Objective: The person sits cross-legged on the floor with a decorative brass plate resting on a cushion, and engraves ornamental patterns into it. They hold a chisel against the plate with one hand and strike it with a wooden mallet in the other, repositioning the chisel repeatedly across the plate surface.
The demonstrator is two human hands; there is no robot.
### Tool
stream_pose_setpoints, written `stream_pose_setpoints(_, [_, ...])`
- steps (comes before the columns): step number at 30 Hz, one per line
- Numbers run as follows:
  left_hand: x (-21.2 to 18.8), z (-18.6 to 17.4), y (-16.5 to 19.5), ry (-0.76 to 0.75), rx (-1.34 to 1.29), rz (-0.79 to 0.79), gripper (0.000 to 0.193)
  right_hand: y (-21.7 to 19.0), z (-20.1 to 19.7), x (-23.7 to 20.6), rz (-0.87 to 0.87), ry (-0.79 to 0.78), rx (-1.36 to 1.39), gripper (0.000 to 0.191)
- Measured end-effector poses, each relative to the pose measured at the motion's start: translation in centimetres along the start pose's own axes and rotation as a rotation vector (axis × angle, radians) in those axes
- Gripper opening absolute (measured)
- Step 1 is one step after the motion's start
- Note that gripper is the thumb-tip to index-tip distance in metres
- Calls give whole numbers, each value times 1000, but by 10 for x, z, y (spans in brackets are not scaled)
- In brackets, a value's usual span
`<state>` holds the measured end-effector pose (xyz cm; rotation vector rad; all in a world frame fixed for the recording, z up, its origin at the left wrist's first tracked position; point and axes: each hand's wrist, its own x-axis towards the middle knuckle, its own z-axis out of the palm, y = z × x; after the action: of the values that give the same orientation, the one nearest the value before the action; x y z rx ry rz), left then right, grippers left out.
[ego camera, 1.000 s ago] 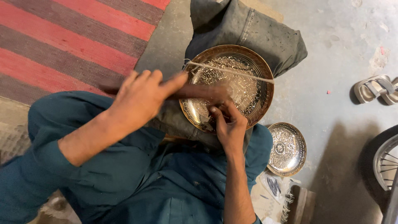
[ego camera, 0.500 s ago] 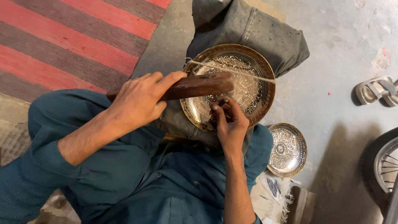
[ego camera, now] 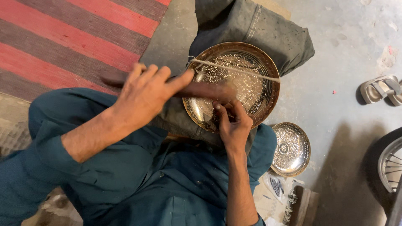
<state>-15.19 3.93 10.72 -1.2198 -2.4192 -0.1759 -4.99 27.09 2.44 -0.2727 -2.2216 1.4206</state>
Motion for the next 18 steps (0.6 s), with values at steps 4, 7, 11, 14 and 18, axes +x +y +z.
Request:
stream_pose_setpoints(4, [-2, 3, -2, 12, -134, -21, 61, -3, 0, 1, 8, 1, -10, 25])
stream_pose_setpoints(7, [-3, 6, -2, 6, -55, -9, 60, -4, -1, 1, -17, -27, 7, 25])
stream_pose_setpoints(11, [-5, 7, -3, -4, -79, -33, 62, -4, 1, 1, -4, -2, 65, 28])
stream_pose_setpoints(14, [-5, 7, -4, -2, -155, -56, 61, -4, 1, 1, -6, -34, 22, 28])
stream_pose_setpoints(18, [-4, 5, 0, -31, -39, -23, 64, -4, 1, 2, 19, -10, 33, 26])
